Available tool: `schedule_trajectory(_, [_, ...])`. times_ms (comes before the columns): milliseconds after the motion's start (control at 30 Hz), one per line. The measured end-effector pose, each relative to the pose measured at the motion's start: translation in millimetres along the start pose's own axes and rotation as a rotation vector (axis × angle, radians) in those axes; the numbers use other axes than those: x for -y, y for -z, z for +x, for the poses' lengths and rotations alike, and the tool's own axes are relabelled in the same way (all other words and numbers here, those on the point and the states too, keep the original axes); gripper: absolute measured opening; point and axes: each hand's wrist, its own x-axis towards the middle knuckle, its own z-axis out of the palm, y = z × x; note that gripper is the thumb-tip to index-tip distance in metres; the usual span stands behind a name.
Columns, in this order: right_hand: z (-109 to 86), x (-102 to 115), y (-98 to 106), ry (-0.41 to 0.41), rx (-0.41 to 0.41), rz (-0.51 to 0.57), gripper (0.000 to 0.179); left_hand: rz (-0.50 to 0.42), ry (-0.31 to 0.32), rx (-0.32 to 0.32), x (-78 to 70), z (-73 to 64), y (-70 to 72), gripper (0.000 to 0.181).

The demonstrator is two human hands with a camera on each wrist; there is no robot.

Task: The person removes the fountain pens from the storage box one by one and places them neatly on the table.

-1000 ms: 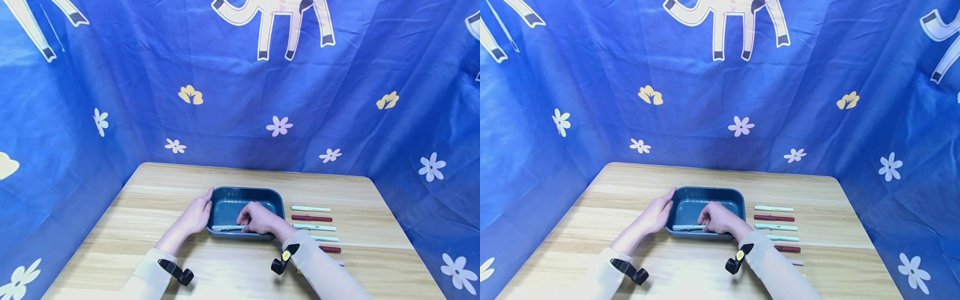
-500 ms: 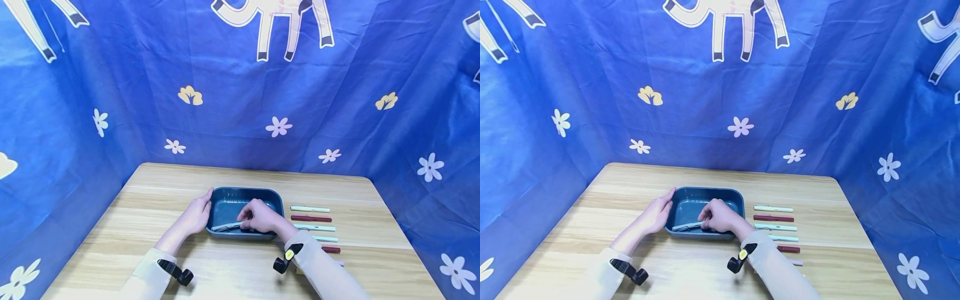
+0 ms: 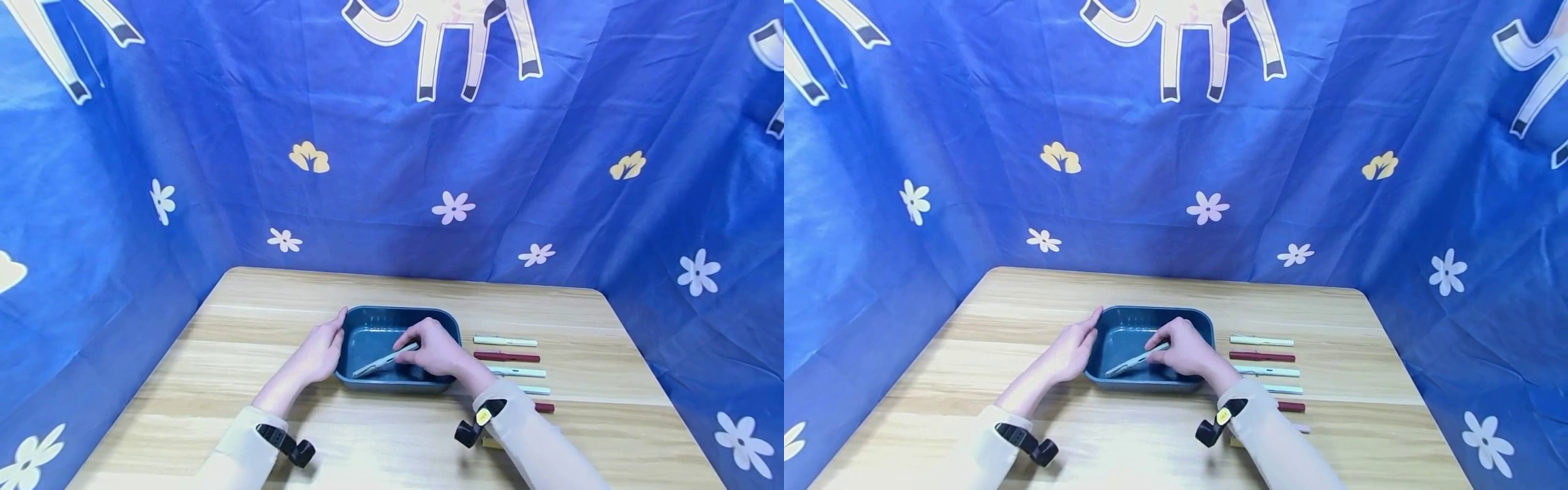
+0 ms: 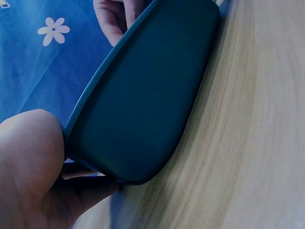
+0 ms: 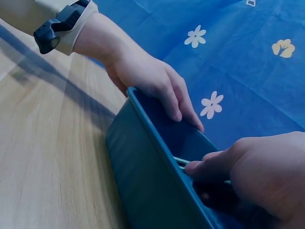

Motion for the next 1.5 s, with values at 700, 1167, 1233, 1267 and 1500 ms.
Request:
schedule_trajectory(700, [-43.9, 6, 57, -0.014, -0.187, 0.239, 0.011, 0.012, -0.008, -0.016, 1.4, 2.9, -3.8, 0.051])
schedule_trajectory(1167, [-94.2, 10, 103, -0.063, -0.341, 0.257, 0.019, 0.006, 0.015, 0.001, 1.0, 1.5, -3.0, 0.052])
schedule_trajectory(1233, [-101.9, 10, 107, -0.056, -0.346, 0.254, 0.02, 0.005, 0.013, 0.001, 1.0, 1.4, -3.0, 0.052])
schedule_trajectory(1267, [-105.8, 9, 109, -0.051, -0.348, 0.248, 0.019, 0.005, 0.011, -0.001, 1.1, 1.5, -3.0, 0.052])
schedule_trajectory(1500, [-134.7, 7, 114, -0.038, -0.383, 0.225, 0.018, 0.007, 0.002, -0.006, 2.5, 2.2, -3.6, 0.051])
